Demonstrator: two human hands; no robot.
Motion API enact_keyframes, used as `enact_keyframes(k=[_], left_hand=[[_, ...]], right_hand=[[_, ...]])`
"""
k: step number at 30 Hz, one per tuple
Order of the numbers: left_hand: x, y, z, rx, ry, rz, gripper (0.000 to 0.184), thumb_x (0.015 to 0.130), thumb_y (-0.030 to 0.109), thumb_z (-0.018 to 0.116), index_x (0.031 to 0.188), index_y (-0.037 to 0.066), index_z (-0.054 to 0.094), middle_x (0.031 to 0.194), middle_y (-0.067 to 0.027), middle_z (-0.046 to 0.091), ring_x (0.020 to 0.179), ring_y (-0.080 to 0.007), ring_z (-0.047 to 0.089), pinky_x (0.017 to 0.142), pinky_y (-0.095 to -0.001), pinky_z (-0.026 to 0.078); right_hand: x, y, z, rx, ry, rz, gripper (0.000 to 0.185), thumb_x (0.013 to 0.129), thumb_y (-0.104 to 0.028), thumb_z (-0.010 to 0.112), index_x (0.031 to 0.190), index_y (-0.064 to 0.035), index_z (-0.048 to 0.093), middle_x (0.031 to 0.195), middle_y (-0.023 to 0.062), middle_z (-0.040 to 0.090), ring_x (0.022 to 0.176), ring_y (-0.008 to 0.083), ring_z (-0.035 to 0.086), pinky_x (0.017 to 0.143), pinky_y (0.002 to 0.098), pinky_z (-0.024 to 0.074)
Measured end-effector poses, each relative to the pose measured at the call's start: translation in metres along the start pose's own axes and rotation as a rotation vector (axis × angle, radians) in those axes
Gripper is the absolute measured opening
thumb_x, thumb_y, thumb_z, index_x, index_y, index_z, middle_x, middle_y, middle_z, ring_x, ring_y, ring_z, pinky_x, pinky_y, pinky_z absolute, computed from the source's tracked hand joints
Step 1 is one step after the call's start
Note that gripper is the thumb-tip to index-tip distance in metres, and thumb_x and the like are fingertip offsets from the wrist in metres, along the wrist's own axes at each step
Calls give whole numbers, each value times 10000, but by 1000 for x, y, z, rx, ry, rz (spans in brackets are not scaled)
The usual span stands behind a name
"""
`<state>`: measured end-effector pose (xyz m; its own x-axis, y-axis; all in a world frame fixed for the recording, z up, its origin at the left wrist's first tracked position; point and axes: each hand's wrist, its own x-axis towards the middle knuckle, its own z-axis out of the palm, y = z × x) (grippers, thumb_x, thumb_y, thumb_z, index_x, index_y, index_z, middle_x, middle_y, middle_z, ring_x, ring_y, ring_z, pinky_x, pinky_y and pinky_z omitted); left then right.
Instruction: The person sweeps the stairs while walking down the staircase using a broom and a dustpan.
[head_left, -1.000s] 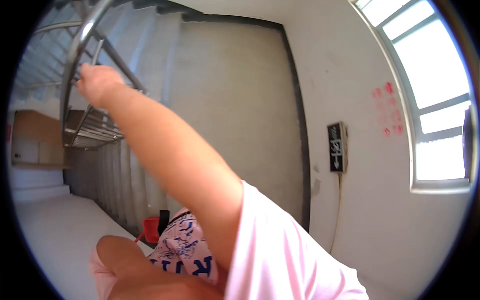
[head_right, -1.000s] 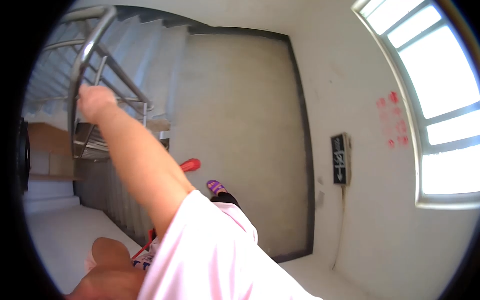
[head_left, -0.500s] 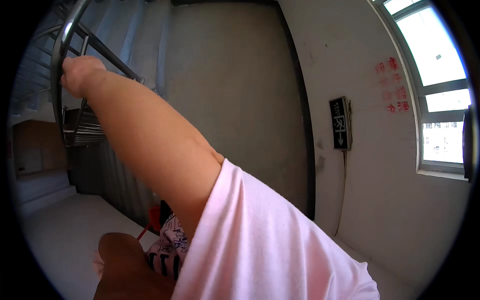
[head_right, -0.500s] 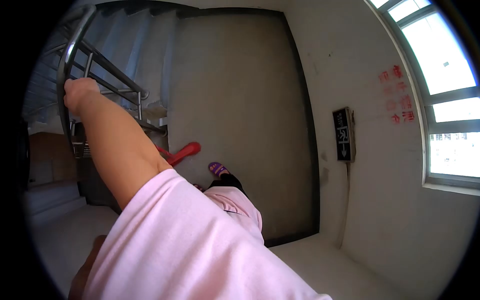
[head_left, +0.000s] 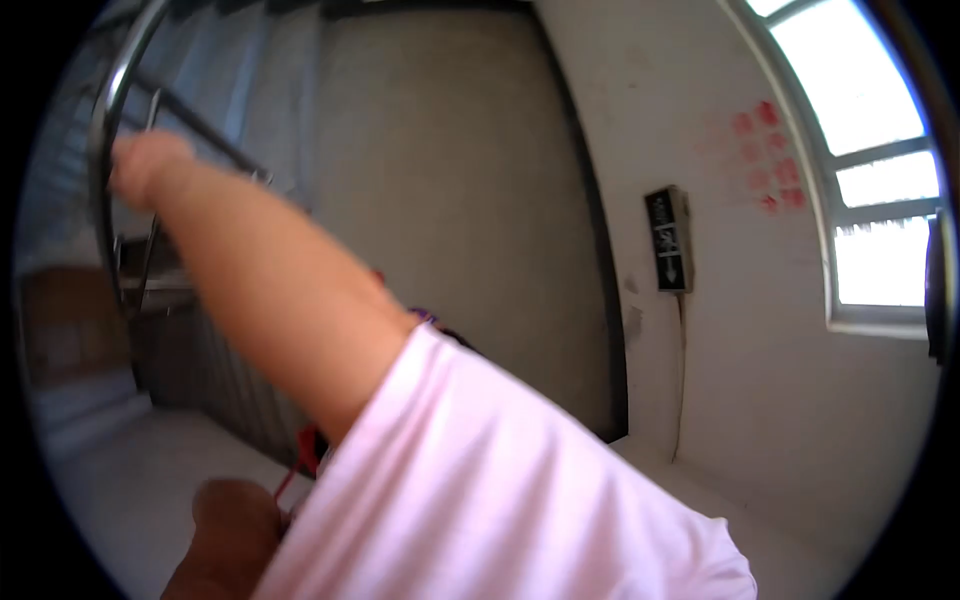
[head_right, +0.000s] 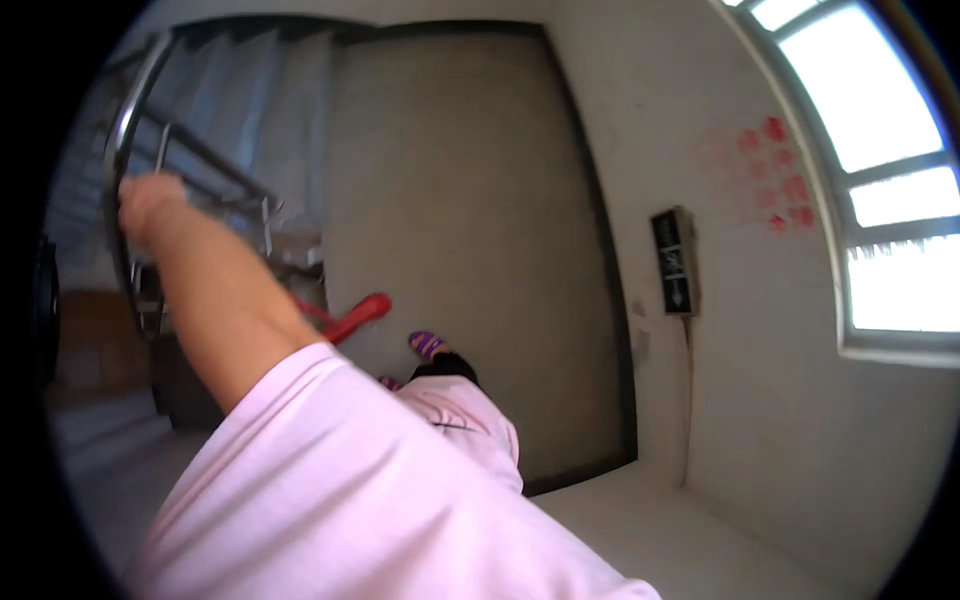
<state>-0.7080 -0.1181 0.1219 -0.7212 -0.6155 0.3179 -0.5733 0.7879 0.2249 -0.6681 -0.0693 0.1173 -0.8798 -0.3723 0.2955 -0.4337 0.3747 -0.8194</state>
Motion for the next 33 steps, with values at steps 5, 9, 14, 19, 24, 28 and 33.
enact_keyframes(k=[5, 9, 14, 19, 24, 28, 33], left_hand=[[-16, 18, -2, -16, 25, 9, 376, 872, 241, 430, 1174, 39, 527, 1225, -136, 525, 1112, -300, 524, 939, -399, 413], [-24, 30, 3, -45, 2, -47, 389, 868, 229, 452, 1201, 35, 507, 1204, -164, 539, 1109, -299, 533, 944, -421, 417], [-18, 1, 17, 12, 76, -5, 429, 860, 272, 413, 1243, 92, 484, 1268, -130, 502, 1157, -315, 490, 961, -384, 398], [-32, -8, -3, -225, 195, 82, 536, 802, 362, 448, 1250, 69, 449, 1262, -159, 486, 1149, -324, 480, 959, -393, 391], [-157, -58, -94, -1398, -591, 893, 757, 706, 515, 498, 1253, 0, 401, 1263, -196, 454, 1150, -349, 458, 975, -411, 363], [-213, -83, -156, -1864, -1944, 1260, 949, 628, 636, 538, 1254, -55, 363, 1264, -227, 428, 1151, -369, 440, 987, -426, 340], [-238, -90, -190, -2047, -2308, 1207, 1197, 532, 789, 588, 1257, -124, 315, 1266, -265, 397, 1152, -394, 418, 1003, -444, 311]], right_hand=[[1, 19, -22, -24, 56, 20, 260, 856, -245, 499, 982, -18, 508, 941, 173, 625, 933, 337, 583, 814, 417, 451], [1, 23, -15, -24, 60, 10, 252, 856, -242, 499, 971, -18, 506, 936, 176, 623, 930, 340, 581, 811, 420, 450], [-1, 16, -9, -2, 75, 11, 243, 855, -238, 500, 958, -18, 503, 930, 180, 620, 927, 344, 579, 808, 425, 449], [8, 17, -10, 4, 88, 18, 234, 854, -234, 501, 945, -18, 500, 924, 183, 618, 923, 348, 576, 804, 430, 448], [7, 12, -8, 23, 90, 11, 226, 853, -230, 501, 931, -18, 497, 918, 186, 616, 920, 351, 574, 800, 434, 447], [-6, -2, -22, 69, 72, 34, 232, 856, -235, 501, 933, -17, 496, 912, 194, 609, 913, 365, 565, 796, 442, 442], [-17, -9, -38, 62, 16, 95, 261, 871, -269, 472, 972, -32, 518, 957, 190, 612, 941, 367, 560, 813, 444, 442]])
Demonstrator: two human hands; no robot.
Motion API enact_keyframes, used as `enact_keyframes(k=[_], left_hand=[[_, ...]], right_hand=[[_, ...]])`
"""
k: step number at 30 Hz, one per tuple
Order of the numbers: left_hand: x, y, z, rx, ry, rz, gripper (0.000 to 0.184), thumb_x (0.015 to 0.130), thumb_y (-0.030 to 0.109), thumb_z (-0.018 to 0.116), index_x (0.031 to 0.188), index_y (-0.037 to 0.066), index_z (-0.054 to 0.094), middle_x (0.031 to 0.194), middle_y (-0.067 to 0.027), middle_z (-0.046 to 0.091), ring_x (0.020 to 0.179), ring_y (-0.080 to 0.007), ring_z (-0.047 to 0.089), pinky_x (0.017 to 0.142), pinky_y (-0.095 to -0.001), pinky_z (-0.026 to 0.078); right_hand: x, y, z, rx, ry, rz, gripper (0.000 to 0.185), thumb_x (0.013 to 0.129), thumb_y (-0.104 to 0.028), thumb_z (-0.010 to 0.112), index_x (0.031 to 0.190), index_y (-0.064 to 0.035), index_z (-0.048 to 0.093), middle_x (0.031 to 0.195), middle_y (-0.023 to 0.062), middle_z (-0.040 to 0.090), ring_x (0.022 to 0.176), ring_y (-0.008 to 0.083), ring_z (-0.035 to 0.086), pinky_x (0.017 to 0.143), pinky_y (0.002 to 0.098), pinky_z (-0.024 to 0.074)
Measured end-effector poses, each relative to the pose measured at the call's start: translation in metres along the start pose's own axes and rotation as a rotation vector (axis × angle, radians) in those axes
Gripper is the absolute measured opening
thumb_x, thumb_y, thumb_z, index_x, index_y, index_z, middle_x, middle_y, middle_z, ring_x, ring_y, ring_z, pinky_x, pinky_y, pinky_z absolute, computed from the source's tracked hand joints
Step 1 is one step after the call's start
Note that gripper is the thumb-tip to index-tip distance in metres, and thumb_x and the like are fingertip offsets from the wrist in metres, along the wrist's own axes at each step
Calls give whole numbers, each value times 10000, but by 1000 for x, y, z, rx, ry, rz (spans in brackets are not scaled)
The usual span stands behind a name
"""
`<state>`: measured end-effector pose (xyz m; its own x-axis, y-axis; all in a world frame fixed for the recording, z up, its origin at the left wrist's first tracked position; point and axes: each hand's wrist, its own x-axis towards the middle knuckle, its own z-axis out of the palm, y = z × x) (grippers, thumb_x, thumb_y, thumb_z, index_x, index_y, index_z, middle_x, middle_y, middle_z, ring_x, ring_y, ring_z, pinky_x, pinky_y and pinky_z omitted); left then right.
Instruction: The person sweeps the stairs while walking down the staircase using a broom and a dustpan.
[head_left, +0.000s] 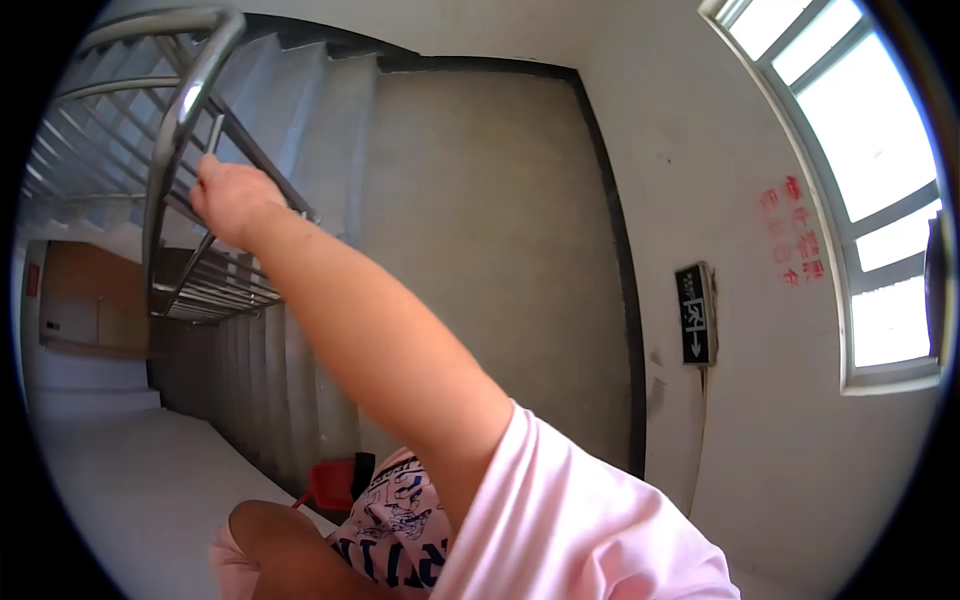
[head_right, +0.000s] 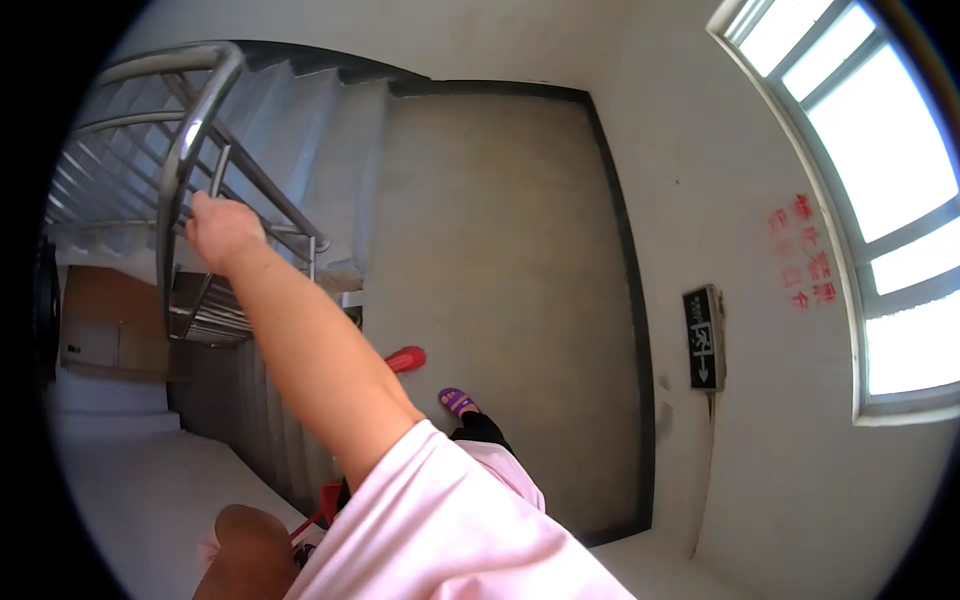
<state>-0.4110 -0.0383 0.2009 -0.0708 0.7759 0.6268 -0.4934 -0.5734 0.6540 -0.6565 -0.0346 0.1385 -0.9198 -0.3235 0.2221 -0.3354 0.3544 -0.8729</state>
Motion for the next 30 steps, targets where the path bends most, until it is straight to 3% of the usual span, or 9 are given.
enact_keyframes(k=[2, 7, 9, 11, 12, 13, 15, 21, 30], left_hand=[[5, 2, -3, 54, 28, 142, 1330, 466, 850, 591, 1275, -152, 258, 1293, -283, 356, 1169, -398, 398, 1013, -438, 301], [7, -10, 45, 168, 484, 35, 639, 700, 288, 708, 1121, -137, 486, 1116, -188, 548, 1078, -255, 514, 970, -268, 361], [14, -10, 41, -56, 457, -95, 515, 771, 179, 704, 1119, -143, 503, 1095, -190, 579, 1086, -246, 526, 985, -265, 358], [14, 6, 16, -435, 385, -280, 525, 816, 190, 654, 1159, -158, 461, 1108, -221, 572, 1113, -272, 518, 1013, -309, 343], [18, 22, 6, -571, 452, -352, 526, 835, 198, 631, 1170, -163, 448, 1106, -230, 573, 1115, -278, 520, 1017, -321, 344], [36, 51, 14, -593, 709, -390, 518, 848, 210, 612, 1165, -166, 448, 1085, -227, 583, 1094, -272, 536, 1002, -315, 360], [30, 41, 13, -432, 744, -338, 612, 812, 277, 610, 1187, -160, 402, 1123, -232, 526, 1121, -285, 492, 1011, -329, 339], [6, -21, 8, -14, 410, -106, 893, 704, 478, 602, 1253, -140, 264, 1240, -246, 356, 1200, -323, 360, 1039, -372, 275], [-13, -55, 4, 117, 153, 244, 1317, 541, 780, 590, 1352, -111, 57, 1415, -267, 100, 1318, -381, 162, 1081, -437, 179]], right_hand=[[1, 1, 1, -31, -6, -6, 281, 870, -288, 471, 989, -38, 522, 974, 191, 613, 954, 365, 561, 827, 439, 443], [-2, -3, 3, -105, -38, -14, 286, 881, -293, 462, 1007, -44, 521, 1017, 173, 613, 991, 336, 563, 842, 423, 450], [-2, 1, 8, -80, 8, -55, 316, 867, -322, 457, 1021, -61, 545, 1002, 194, 612, 968, 351, 565, 845, 428, 442], [-4, -1, 6, -80, -34, -11, 325, 867, -329, 459, 1024, -56, 540, 1009, 185, 612, 972, 347, 561, 837, 421, 438], [-7, -3, 1, -73, -38, 7, 325, 867, -330, 462, 1025, -56, 539, 1014, 180, 611, 976, 343, 559, 835, 416, 436], [-11, -5, 0, -69, -40, 17, 326, 867, -332, 464, 1026, -57, 538, 1019, 175, 609, 980, 339, 556, 834, 411, 433], [-8, -8, 4, -49, -73, 4, 322, 867, -336, 468, 1023, -63, 539, 1017, 173, 610, 990, 339, 552, 837, 404, 431], [-11, -4, -3, -71, -28, -63, 253, 886, -270, 454, 969, -35, 492, 974, 200, 611, 970, 359, 558, 842, 446, 438], [-14, -9, 32, 23, -56, -132, 237, 836, -228, 514, 929, -10, 520, 919, 207, 617, 906, 364, 582, 806, 429, 457]])
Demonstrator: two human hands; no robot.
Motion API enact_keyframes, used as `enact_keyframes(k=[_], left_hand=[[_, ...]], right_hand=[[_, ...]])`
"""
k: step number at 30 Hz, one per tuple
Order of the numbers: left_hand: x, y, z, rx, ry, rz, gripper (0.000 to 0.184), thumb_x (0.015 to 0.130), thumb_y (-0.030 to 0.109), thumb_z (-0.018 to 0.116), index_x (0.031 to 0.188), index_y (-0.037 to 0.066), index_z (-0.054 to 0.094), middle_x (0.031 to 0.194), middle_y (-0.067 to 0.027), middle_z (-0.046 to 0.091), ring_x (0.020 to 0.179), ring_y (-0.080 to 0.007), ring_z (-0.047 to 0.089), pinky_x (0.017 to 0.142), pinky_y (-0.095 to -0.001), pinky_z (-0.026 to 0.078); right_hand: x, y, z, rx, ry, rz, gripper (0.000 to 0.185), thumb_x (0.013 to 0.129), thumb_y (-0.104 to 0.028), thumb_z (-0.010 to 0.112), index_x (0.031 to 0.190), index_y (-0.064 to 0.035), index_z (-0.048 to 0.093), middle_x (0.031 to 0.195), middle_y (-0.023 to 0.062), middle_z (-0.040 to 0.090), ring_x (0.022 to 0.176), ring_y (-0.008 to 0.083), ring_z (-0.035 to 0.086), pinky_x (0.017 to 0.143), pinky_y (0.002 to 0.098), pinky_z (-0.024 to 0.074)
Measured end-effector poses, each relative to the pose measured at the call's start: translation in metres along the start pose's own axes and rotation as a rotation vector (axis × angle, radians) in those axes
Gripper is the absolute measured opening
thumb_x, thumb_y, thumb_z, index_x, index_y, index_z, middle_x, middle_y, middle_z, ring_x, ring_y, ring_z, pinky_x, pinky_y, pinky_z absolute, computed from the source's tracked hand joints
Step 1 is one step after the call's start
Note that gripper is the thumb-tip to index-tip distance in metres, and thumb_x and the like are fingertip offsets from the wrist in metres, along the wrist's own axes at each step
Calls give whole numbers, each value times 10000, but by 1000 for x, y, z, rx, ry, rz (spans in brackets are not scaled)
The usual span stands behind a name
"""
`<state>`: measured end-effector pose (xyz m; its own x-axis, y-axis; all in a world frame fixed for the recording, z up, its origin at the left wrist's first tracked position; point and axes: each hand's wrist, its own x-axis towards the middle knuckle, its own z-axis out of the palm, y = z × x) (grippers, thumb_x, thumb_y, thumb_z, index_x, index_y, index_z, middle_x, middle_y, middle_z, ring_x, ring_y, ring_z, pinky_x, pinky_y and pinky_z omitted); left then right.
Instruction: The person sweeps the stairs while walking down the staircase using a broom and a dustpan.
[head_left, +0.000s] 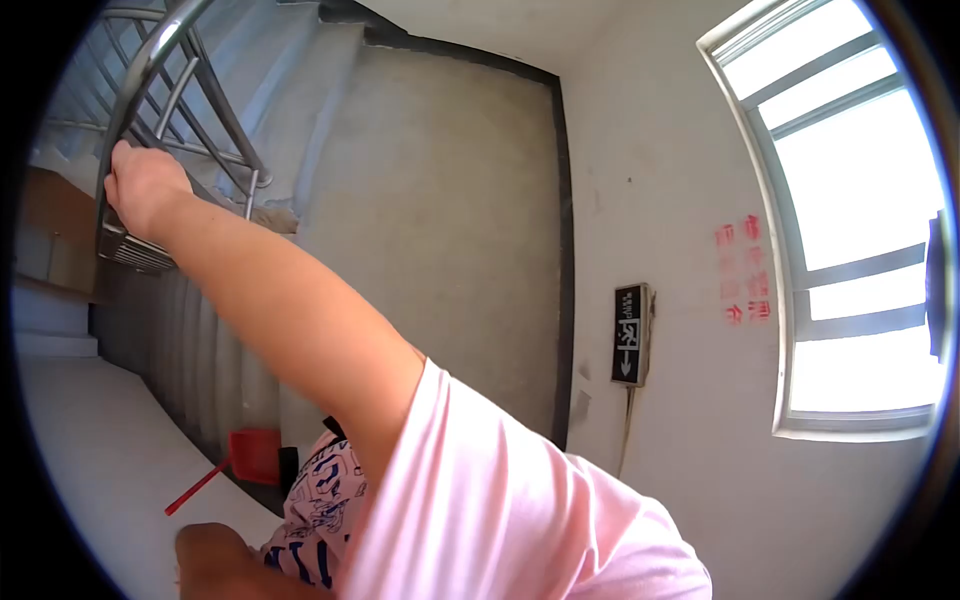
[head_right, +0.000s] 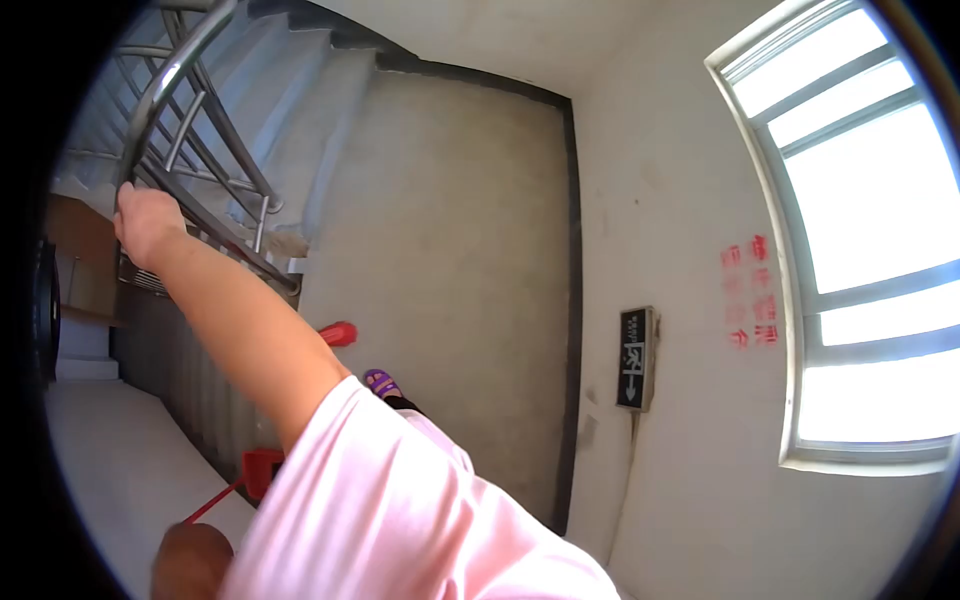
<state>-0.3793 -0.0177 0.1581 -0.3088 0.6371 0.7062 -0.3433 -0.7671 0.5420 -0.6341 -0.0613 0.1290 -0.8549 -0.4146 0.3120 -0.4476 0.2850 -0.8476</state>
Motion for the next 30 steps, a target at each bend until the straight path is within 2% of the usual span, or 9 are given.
enact_keyframes(k=[4, 5, 12, 16, 24, 25, 26, 29, 30], left_hand=[[1, 52, -9, -11, 533, 97, 1385, 536, 782, 607, 1385, -76, -74, 1451, -289, -65, 1350, -429, 79, 1080, -504, 154], [-6, 48, -15, -60, 696, 169, 1291, 623, 757, 567, 1386, -78, -54, 1452, -291, 28, 1367, -381, 58, 1103, -491, 42], [-19, 39, -27, 518, 1282, 174, 441, 940, 248, 414, 1292, -14, 387, 1194, -166, 545, 1043, -228, 548, 864, -320, 434], [-84, 57, -20, 934, 1676, -22, 492, 911, 190, 468, 1340, -8, 333, 1299, -173, 457, 1167, -246, 469, 966, -349, 362], [-145, 76, 18, 1612, 1547, 37, 794, 725, 156, 706, 1367, -8, 268, 1390, -151, 337, 1286, -241, 331, 1028, -382, 284], [-153, 75, 32, 1697, 1506, -121, 708, 751, 106, 683, 1335, -26, 306, 1362, -152, 371, 1253, -227, 374, 994, -367, 331], [-152, 57, 36, 1317, 1606, 192, 550, 789, 35, 627, 1276, -32, 380, 1293, -140, 433, 1179, -192, 433, 921, -326, 395], [-175, 47, 80, 1358, 1502, -217, 250, 819, 22, 539, 1065, -13, 513, 977, -126, 613, 932, -174, 572, 879, -312, 429], [-178, 43, 86, 1323, 1549, -82, 173, 820, 30, 545, 989, 15, 513, 902, -98, 595, 845, -164, 560, 885, -329, 416]], right_hand=[[-8, -21, 34, 5, -51, -295, 269, 837, -278, 502, 914, -22, 536, 882, 211, 613, 858, 377, 589, 770, 452, 460], [-11, -21, 40, 120, -111, -218, 253, 847, -271, 503, 919, -31, 541, 883, 204, 613, 861, 376, 586, 766, 463, 454], [-21, -12, 13, 196, -160, -267, 274, 859, -280, 571, 928, -23, 508, 766, 166, 602, 741, 334, 579, 684, 393, 453], [-43, -23, 28, 288, -328, -285, 303, 856, -260, 586, 1039, -45, 477, 772, 133, 582, 714, 282, 568, 670, 364, 455], [-162, 44, 130, 347, -633, -194, 343, 759, -189, 673, 1037, -91, 499, 832, 157, 622, 784, 356, 608, 650, 401, 472], [-185, 53, 143, 395, -644, -238, 330, 744, -175, 682, 1010, -85, 509, 820, 150, 621, 766, 348, 610, 635, 391, 470], [-205, 51, 148, 386, -723, -203, 318, 727, -161, 688, 985, -80, 521, 804, 143, 616, 746, 331, 608, 625, 379, 467], [-244, 49, 165, 339, -799, -304, 278, 690, -128, 697, 920, -75, 551, 774, 122, 608, 707, 298, 598, 610, 356, 458], [-247, 51, 175, 319, -794, -371, 265, 680, -118, 698, 901, -75, 559, 767, 116, 606, 698, 291, 594, 608, 350, 455]])
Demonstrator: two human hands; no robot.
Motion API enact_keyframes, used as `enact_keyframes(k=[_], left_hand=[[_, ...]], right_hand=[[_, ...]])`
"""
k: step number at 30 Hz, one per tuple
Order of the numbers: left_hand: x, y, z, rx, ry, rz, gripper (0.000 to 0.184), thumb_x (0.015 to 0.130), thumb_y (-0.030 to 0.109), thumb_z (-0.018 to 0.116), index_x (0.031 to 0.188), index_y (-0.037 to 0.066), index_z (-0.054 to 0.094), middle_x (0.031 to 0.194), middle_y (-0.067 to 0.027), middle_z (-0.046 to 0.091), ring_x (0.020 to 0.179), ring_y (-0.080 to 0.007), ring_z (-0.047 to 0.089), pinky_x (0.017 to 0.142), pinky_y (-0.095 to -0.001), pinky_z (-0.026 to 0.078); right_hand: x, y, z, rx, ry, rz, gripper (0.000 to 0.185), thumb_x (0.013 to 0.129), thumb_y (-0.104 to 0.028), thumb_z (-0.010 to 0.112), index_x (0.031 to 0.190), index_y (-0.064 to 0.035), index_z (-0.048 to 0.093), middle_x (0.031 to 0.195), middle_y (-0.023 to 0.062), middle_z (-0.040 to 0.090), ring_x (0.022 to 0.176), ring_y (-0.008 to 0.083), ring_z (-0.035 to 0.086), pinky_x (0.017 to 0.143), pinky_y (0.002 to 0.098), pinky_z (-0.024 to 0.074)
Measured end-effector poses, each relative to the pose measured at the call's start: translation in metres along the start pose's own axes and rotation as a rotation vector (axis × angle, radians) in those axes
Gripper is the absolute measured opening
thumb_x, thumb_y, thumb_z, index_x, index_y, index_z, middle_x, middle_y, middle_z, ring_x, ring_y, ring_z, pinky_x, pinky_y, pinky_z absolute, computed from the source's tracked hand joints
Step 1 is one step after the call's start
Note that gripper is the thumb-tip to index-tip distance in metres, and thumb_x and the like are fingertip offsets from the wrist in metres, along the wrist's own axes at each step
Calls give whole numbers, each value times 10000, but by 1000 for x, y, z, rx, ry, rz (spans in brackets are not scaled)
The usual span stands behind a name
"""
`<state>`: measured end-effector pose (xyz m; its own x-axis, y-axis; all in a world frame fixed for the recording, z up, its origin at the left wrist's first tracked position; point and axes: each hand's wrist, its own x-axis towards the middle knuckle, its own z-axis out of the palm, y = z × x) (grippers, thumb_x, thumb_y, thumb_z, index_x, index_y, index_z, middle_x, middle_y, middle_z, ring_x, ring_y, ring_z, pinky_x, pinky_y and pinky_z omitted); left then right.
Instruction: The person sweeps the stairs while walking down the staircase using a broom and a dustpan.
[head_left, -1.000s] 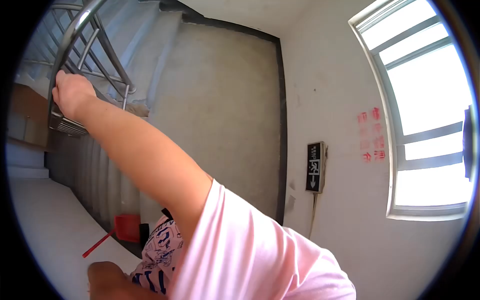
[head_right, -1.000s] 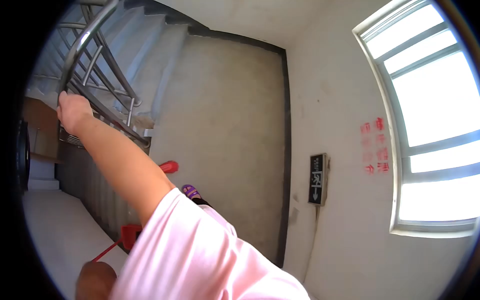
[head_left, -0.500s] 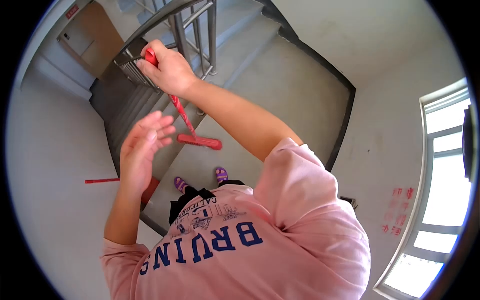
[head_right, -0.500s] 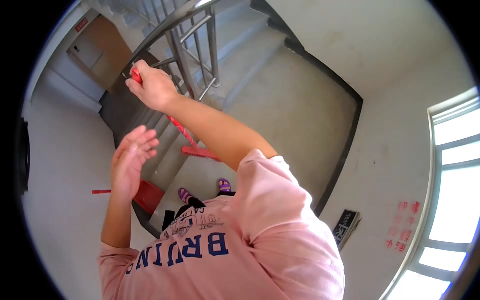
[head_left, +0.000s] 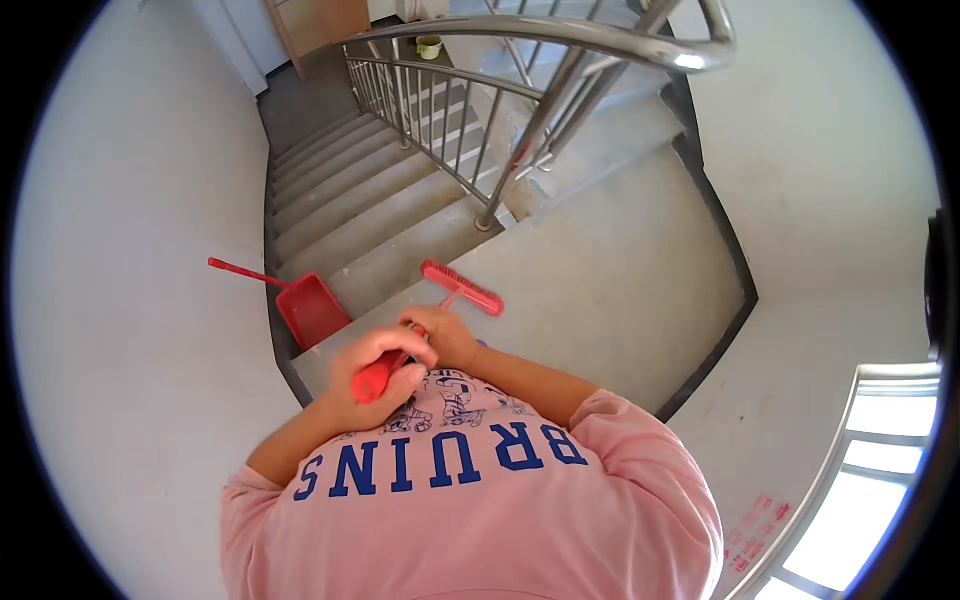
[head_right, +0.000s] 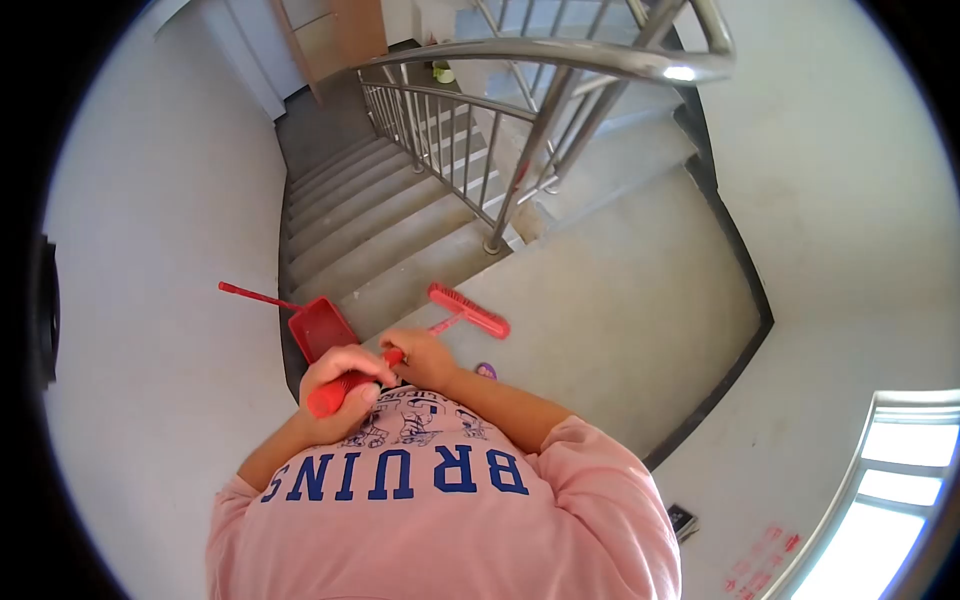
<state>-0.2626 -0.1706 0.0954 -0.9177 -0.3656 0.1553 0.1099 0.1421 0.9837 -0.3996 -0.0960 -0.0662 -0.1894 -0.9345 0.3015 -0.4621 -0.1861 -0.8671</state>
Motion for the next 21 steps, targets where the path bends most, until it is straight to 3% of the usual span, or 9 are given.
enact_keyframes(k=[3, 7, 11, 15, 21], left_hand=[[-18, -14, -36, -115, 181, 16, 111, 819, 34, 553, 911, 44, 491, 807, -61, 552, 761, -151, 527, 879, -360, 415], [-33, -11, -84, -275, 286, 141, 158, 783, 25, 593, 858, 64, 459, 748, -37, 509, 687, -134, 484, 811, -337, 412], [-48, 0, -127, -294, 330, 274, 164, 759, 54, 621, 756, 84, 460, 730, -42, 524, 670, -158, 518, 766, -351, 426], [-59, -3, -141, -161, 520, 184, 163, 782, 104, 629, 725, 70, 481, 782, -65, 563, 731, -196, 541, 776, -366, 426], [-31, -38, -152, 252, 555, 30, 124, 772, 113, 642, 768, 34, 546, 945, -128, 599, 892, -235, 509, 815, -354, 395]], right_hand=[[23, 28, 27, 88, -227, 198, 240, 660, -95, 686, 867, -83, 566, 760, 104, 602, 704, 296, 586, 631, 365, 452], [74, 13, 48, -151, -371, -24, 179, 674, -112, 665, 815, -103, 554, 748, 88, 597, 720, 294, 586, 627, 400, 429], [113, -12, 74, -134, -284, -119, 188, 657, -118, 670, 801, -111, 550, 731, 86, 590, 726, 301, 579, 618, 406, 423], [144, -2, 89, -132, -305, -90, 213, 629, -85, 672, 807, -96, 556, 705, 97, 578, 720, 320, 566, 613, 406, 431], [176, 64, 90, -161, -340, -49, 216, 623, -13, 646, 806, -81, 553, 705, 107, 573, 705, 325, 563, 595, 397, 440]])
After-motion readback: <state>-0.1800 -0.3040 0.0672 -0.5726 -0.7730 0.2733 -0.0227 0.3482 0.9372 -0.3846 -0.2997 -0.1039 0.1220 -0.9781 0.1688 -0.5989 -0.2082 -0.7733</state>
